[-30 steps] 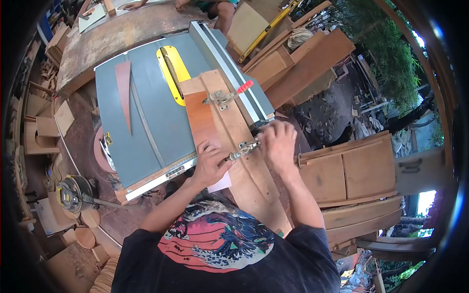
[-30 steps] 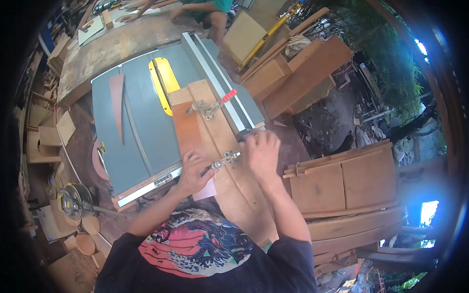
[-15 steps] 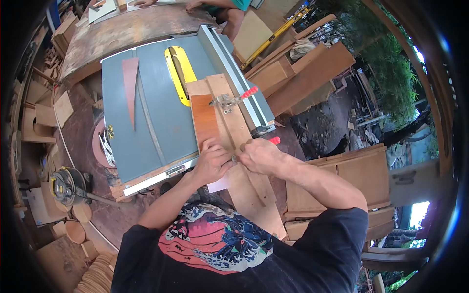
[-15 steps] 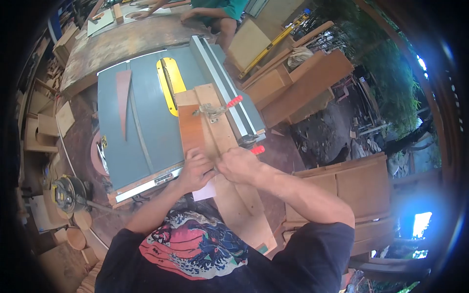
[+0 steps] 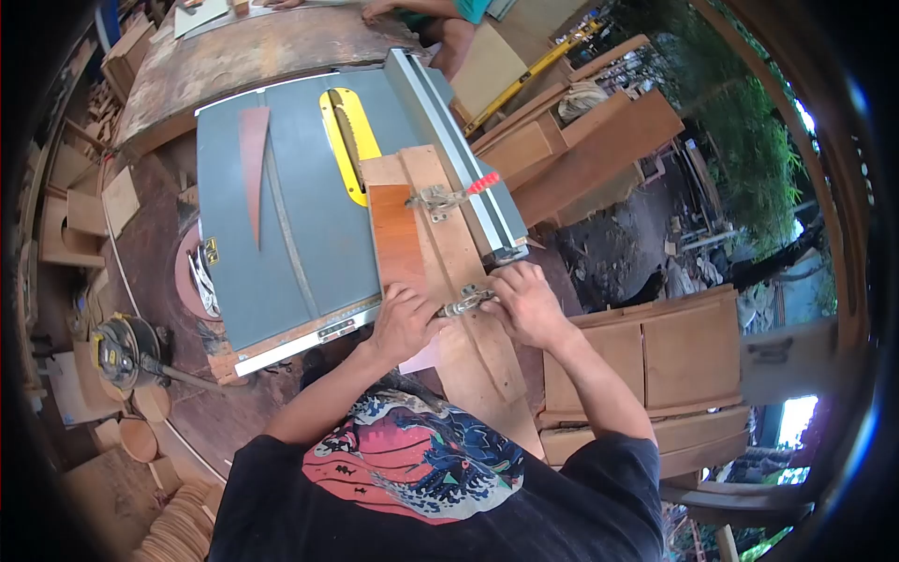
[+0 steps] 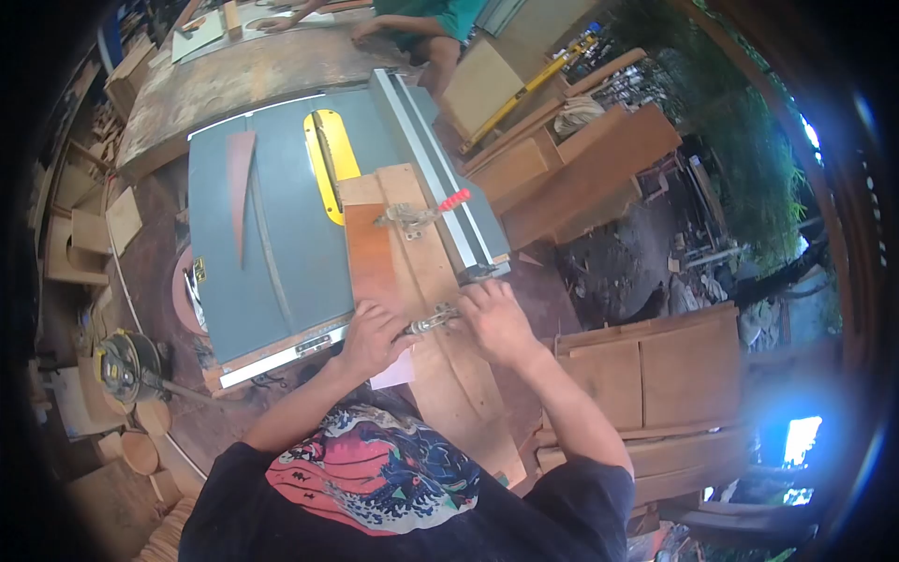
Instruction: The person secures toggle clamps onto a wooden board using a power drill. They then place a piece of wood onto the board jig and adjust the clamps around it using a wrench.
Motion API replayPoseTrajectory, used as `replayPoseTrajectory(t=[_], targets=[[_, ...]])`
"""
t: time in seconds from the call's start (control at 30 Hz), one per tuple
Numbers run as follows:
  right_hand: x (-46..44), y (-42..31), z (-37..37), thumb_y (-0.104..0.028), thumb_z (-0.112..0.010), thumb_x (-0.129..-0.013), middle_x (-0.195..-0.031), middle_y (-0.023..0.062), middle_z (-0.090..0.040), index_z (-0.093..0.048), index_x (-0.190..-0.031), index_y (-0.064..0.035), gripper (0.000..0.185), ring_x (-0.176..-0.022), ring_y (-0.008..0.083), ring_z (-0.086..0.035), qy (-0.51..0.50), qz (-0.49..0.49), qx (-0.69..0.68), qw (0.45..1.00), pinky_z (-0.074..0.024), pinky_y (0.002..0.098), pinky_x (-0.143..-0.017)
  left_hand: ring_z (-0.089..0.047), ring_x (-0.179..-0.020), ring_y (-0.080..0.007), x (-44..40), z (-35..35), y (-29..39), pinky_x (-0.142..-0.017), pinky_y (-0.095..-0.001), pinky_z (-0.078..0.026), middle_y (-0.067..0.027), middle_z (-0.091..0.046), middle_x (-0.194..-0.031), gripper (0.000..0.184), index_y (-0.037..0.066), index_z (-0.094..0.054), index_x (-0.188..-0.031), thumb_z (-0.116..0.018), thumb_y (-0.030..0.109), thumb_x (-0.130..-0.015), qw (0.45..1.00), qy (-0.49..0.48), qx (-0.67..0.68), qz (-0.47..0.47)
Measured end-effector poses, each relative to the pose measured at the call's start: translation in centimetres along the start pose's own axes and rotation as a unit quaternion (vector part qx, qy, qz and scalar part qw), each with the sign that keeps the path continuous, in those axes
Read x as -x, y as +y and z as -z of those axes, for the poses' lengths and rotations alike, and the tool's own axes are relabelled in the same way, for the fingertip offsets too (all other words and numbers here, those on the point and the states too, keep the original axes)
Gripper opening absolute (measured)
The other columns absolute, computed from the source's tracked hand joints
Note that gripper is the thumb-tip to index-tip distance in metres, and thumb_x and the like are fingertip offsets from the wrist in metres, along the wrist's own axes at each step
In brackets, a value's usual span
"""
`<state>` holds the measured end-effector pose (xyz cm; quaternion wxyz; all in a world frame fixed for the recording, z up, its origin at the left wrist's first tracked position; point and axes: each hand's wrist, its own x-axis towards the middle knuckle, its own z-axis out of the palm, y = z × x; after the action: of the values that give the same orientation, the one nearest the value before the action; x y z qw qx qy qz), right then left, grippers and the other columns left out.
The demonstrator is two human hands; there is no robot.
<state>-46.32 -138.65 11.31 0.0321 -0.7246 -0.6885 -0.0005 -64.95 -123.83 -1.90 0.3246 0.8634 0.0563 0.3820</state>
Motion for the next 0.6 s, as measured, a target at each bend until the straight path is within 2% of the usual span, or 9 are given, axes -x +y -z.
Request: replayPoseTrajectory(t=[0.13, 0.2, 0.33, 0.43, 0.53, 0.6], targets=[[0.3, -0.1, -1.4, -0.025, -0.07, -0.091, -0.11, 0.01, -0.063, -0.071, -0.116, -0.0108, 0.029, -0.111, 0.0323, -0.056, 0.018, 0.022, 0.037, 0.999, -0.0415, 0.0486, -0.097, -0.062, -0.078, -0.0303, -0.7, 0.6, -1.2, -0.081, -0.0437, -0.047, -0.0109, -0.061, -0.076, 0.028, 0.003, -0.071, -0.091, -0.081, 0.027, -0.082, 0.993, -0.094, 0.062, -0.019], [0.4, 0.1, -2.2, -0.026, -0.071, -0.091, -0.109, 0.0095, -0.063, -0.07, -0.118, -0.0089, 0.032, -0.107, 0.0318, -0.056, 0.021, 0.032, 0.005, 0.999, -0.0424, 0.0466, -0.095, -0.062, -0.08, -0.0317, -1.7, 0.7, -2.3, -0.079, -0.0453, -0.047, -0.0129, -0.063, -0.08, 0.026, 0.003, -0.07, -0.089, -0.081, 0.025, -0.082, 0.984, -0.147, 0.094, -0.046], [-0.2, -2.0, -1.9, -0.025, -0.072, -0.091, -0.105, 0.0102, -0.061, -0.07, -0.118, -0.0062, 0.033, -0.101, 0.0317, -0.057, 0.03, 0.036, -0.097, 0.994, -0.0434, 0.0452, -0.092, -0.063, -0.081, -0.0347, -3.4, 1.6, -3.2, -0.078, -0.0467, -0.049, -0.0128, -0.065, -0.079, 0.024, 0.005, -0.073, -0.097, -0.078, 0.025, -0.087, 0.958, -0.247, 0.136, -0.048], [-0.7, -3.5, -0.6, -0.024, -0.073, -0.091, -0.103, 0.0109, -0.06, -0.069, -0.117, -0.0048, 0.033, -0.099, 0.0322, -0.056, 0.046, -0.024, -0.16, 0.986, -0.0434, 0.0464, -0.092, -0.065, -0.087, -0.0371, -4.3, 2.0, -3.3, -0.079, -0.048, -0.05, -0.0145, -0.067, -0.083, 0.022, 0.005, -0.073, -0.098, -0.077, 0.024, -0.088, 0.934, -0.303, 0.187, -0.02], [-0.5, -3.1, -0.9, -0.025, -0.067, -0.093, -0.107, 0.0114, -0.061, -0.07, -0.119, -0.0088, 0.03, -0.107, 0.0317, -0.057, -0.007, -0.023, -0.096, 0.995, -0.044, 0.0467, -0.096, -0.065, -0.088, -0.0382, -4.7, 1.7, -3.7, -0.078, -0.0481, -0.051, -0.0172, -0.067, -0.085, 0.022, 0.003, -0.073, -0.096, -0.077, 0.024, -0.088, 0.915, -0.353, 0.194, 0.0], [-0.2, -1.8, -1.3, -0.025, -0.067, -0.094, -0.109, 0.0108, -0.063, -0.07, -0.119, -0.0092, 0.03, -0.109, 0.0309, -0.057, 0.032, 0.002, 0.043, 0.999, -0.0418, 0.0492, -0.102, -0.066, -0.085, -0.0386, -5.1, 2.0, -3.8, -0.076, -0.0477, -0.051, -0.0187, -0.067, -0.083, 0.022, 0.003, -0.074, -0.098, -0.076, 0.023, -0.09, 0.904, -0.398, 0.157, 0.01]])
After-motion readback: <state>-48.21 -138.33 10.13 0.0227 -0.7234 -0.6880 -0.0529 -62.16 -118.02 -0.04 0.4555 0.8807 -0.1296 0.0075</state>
